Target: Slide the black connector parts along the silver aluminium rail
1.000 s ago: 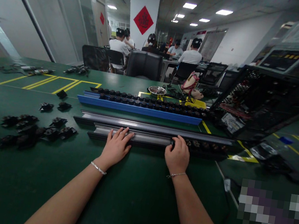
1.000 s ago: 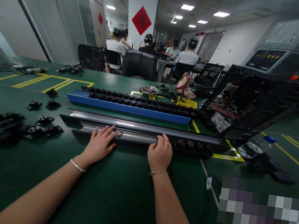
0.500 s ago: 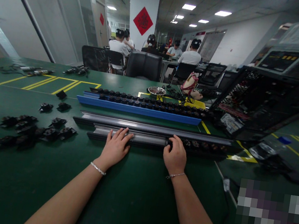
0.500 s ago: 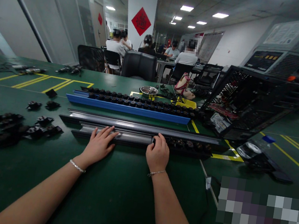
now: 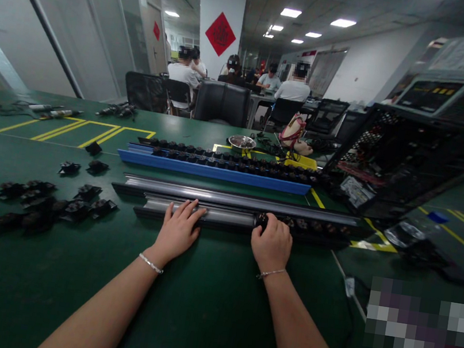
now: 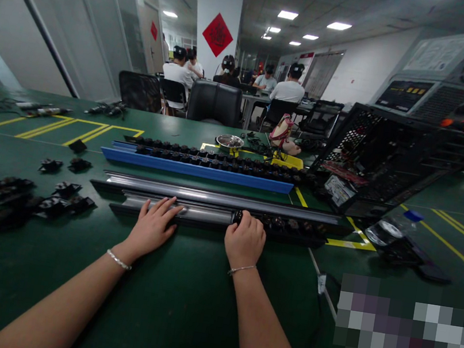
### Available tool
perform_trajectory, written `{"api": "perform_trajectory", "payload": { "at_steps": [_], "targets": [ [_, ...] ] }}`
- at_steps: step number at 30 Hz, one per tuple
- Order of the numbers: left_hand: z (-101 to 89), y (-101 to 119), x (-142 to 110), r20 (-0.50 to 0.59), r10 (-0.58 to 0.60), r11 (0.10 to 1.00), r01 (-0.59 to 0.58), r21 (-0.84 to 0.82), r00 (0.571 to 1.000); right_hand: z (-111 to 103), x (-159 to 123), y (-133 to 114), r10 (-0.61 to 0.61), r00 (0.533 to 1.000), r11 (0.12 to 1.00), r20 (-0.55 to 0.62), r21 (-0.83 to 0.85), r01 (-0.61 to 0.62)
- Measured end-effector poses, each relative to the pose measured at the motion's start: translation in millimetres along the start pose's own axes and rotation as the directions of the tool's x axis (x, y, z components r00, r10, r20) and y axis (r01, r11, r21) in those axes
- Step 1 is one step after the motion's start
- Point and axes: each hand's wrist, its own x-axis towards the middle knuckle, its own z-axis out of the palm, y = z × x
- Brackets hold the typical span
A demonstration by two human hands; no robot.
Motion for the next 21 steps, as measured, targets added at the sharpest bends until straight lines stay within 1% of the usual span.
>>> {"api": "perform_trajectory", "payload": {
  "at_steps": [3, 10, 21],
  "targets": [
    [-0.4, 0.2, -0.3, -0.005, 0.001, 1.000, -0.001, -0.003, 1.000, 0.1, -0.1, -0.9, 0.007, 1.000, 1.000, 0.030, 0.015, -0.008],
    [-1.0, -0.1, -0.1, -0.011, -0.003, 1.000, 0.003, -0.019, 1.000, 3.4, -0.3, 0.7, -0.018, 0.999, 0.994, 0.032, 0.112, 0.015],
    [-2.2, 1.4, 0.4, -0.010, -0.010, 1.000, 0.009, -0.019, 1.000, 7.3, -0.5, 3.8, -0.033, 0.998, 0.987, 0.050, 0.159, 0.025]
  ]
}}
